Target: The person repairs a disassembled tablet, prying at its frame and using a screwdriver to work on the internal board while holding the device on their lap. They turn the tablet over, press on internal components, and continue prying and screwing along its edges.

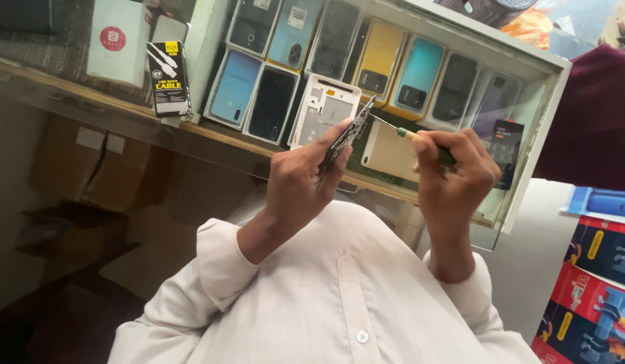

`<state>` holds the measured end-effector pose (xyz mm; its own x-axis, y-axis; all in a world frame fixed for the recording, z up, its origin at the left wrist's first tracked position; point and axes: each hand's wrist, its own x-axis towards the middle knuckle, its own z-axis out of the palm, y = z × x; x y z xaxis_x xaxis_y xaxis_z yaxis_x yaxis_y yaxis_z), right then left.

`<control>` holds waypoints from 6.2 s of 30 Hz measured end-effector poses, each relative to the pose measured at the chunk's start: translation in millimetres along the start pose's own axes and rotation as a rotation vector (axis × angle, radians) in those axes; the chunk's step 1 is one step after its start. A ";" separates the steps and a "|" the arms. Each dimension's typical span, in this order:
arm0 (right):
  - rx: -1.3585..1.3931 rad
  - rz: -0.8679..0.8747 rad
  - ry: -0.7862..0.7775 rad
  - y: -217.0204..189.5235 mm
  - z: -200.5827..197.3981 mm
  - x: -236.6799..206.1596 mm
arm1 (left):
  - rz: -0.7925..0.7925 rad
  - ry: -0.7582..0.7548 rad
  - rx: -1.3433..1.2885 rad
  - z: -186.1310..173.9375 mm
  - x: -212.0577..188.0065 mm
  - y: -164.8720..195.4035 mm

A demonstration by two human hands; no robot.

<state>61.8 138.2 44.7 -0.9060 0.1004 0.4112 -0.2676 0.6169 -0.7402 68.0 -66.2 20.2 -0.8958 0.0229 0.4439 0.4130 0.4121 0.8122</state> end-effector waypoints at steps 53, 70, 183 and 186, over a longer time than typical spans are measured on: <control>-0.296 0.176 0.044 80.7 27.3 -2.1 | -0.606 0.429 -0.969 -23.9 32.5 -66.5; 0.691 0.593 -0.236 101.5 40.3 -11.8 | -0.855 0.061 -1.146 29.3 22.2 -55.3; 0.752 0.532 0.148 129.8 21.5 -36.4 | -0.897 -0.170 -1.051 40.7 15.0 -96.8; 0.697 0.495 0.140 120.3 15.7 -36.7 | -0.865 -0.176 -1.042 41.8 15.7 -92.3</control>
<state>57.8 196.5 -67.8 -0.9350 0.3541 -0.0167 -0.0345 -0.1378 -0.9899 8.9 -65.9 -63.7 -0.9054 0.2574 -0.3376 -0.4242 -0.5162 0.7440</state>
